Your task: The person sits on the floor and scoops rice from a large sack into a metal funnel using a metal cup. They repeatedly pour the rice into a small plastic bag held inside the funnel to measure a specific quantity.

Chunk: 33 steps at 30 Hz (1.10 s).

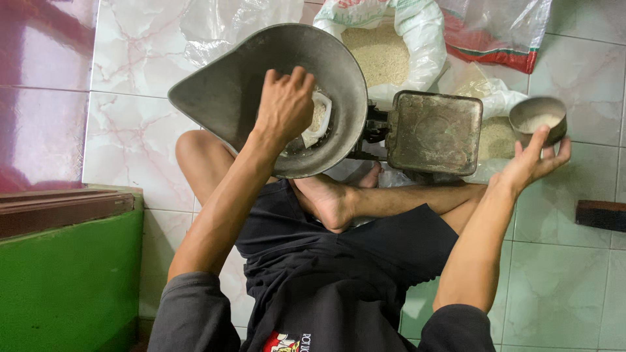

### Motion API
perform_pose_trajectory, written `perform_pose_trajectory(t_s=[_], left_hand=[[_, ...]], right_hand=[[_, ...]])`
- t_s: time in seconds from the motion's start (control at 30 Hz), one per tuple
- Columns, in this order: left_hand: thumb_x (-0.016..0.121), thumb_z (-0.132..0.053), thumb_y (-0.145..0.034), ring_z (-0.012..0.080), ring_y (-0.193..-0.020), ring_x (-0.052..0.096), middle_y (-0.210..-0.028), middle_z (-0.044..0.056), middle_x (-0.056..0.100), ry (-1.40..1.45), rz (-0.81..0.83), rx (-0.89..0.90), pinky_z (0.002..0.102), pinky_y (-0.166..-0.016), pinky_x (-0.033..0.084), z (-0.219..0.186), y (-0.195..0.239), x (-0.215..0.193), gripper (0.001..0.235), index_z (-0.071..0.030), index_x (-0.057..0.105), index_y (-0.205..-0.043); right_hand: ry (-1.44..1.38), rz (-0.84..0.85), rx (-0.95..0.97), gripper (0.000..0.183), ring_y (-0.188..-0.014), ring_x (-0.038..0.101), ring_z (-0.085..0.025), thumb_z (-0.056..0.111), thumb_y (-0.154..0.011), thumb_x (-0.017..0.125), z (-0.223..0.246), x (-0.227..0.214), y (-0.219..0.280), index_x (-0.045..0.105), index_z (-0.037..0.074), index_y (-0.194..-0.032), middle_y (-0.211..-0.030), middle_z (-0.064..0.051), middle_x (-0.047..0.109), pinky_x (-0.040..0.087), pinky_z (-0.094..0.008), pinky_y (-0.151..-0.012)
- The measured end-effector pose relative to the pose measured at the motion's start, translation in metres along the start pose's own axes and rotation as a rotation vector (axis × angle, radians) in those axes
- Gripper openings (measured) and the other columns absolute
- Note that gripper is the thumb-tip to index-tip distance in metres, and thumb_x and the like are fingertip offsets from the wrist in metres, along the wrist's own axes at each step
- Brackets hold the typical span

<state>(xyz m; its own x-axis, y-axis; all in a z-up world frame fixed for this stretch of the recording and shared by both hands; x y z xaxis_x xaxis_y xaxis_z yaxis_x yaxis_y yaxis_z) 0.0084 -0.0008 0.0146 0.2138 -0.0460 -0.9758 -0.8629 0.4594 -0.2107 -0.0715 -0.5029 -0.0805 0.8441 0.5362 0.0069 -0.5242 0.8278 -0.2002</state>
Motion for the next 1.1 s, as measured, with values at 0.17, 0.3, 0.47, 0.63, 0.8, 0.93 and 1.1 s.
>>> perform_pose_trajectory(t_s=[0.17, 0.3, 0.47, 0.63, 0.8, 0.93, 1.1], left_hand=[[0.057, -0.053, -0.093, 0.0241, -0.079, 0.065, -0.095, 0.006, 0.065, -0.085, 0.217, -0.143, 0.046, -0.079, 0.038, 0.007, 0.005, 0.024, 0.039, -0.018, 0.073, -0.094], [0.052, -0.013, -0.091, 0.0201, -0.063, 0.063, -0.07, -0.001, 0.067, -0.044, 0.264, -0.066, 0.045, -0.081, 0.038, 0.009, 0.005, 0.041, 0.032, -0.021, 0.07, -0.066], [0.053, -0.006, -0.091, 0.0168, -0.038, 0.041, -0.047, -0.005, 0.05, -0.021, 0.11, -0.003, 0.038, -0.07, 0.034, 0.009, 0.01, 0.059, 0.036, -0.022, 0.049, -0.059], [0.05, -0.007, -0.091, 0.0201, -0.038, 0.048, -0.049, -0.002, 0.056, 0.039, 0.096, -0.02, 0.039, -0.068, 0.035, 0.012, 0.011, 0.064, 0.033, -0.02, 0.053, -0.06], [0.049, -0.016, -0.093, 0.0277, -0.053, 0.066, -0.065, 0.004, 0.07, 0.047, 0.181, -0.075, 0.045, -0.073, 0.04, 0.013, 0.01, 0.065, 0.022, -0.016, 0.065, -0.079], [0.047, -0.01, -0.091, 0.0294, -0.049, 0.063, -0.062, 0.003, 0.068, 0.085, 0.243, -0.09, 0.046, -0.074, 0.039, 0.015, 0.01, 0.065, 0.021, -0.015, 0.062, -0.077], [0.048, -0.014, -0.092, 0.0295, -0.053, 0.066, -0.066, 0.004, 0.07, 0.07, 0.263, -0.089, 0.046, -0.074, 0.039, 0.017, 0.01, 0.071, 0.018, -0.016, 0.063, -0.082]], right_hand=[[-0.173, 0.318, -0.263, 0.042, -0.125, 0.056, -0.037, 0.023, -0.106, 0.073, 0.101, 0.072, 0.059, 0.045, 0.02, -0.137, -0.138, -0.017, 0.054, 0.054, -0.056, -0.093], [-0.218, 0.594, -0.443, 0.051, -0.127, 0.048, -0.035, 0.018, -0.105, 0.069, 0.176, 0.126, 0.119, 0.038, 0.02, -0.145, -0.141, -0.022, 0.044, 0.043, -0.045, -0.106], [-0.194, 0.692, -0.423, 0.062, -0.13, 0.046, -0.032, 0.026, -0.101, 0.073, 0.193, 0.159, 0.161, 0.035, 0.023, -0.149, -0.147, -0.016, 0.039, 0.055, -0.043, -0.098], [-0.012, 0.766, -0.518, 0.071, -0.14, 0.043, -0.029, 0.039, -0.096, 0.073, 0.204, 0.172, 0.19, 0.032, 0.015, -0.149, -0.151, -0.012, 0.035, 0.055, -0.041, -0.103], [0.196, 0.92, -0.836, 0.084, -0.14, 0.042, -0.039, 0.03, -0.093, 0.085, 0.199, 0.186, 0.198, 0.028, 0.003, -0.148, -0.146, -0.024, 0.038, 0.042, -0.048, -0.121], [0.304, 0.967, -0.931, 0.095, -0.139, 0.044, -0.04, 0.021, -0.086, 0.098, 0.204, 0.194, 0.206, 0.028, 0.001, -0.147, -0.146, -0.024, 0.041, 0.042, -0.049, -0.121], [0.323, 1.035, -1.003, 0.091, -0.138, 0.044, -0.042, 0.018, -0.088, 0.096, 0.203, 0.198, 0.213, 0.028, 0.0, -0.146, -0.146, -0.025, 0.04, 0.037, -0.053, -0.121]])
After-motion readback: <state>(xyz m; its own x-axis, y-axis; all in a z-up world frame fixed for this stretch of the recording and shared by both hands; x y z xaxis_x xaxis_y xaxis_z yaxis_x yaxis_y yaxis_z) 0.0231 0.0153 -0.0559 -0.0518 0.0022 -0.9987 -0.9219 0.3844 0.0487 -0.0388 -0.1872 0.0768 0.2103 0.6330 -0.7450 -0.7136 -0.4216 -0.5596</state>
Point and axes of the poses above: each hand's wrist, its own y-axis away from the middle knuckle, its own x-axis out of the palm, z = x × y, the point moved 1 cm from there along -y, towards the middle knuckle
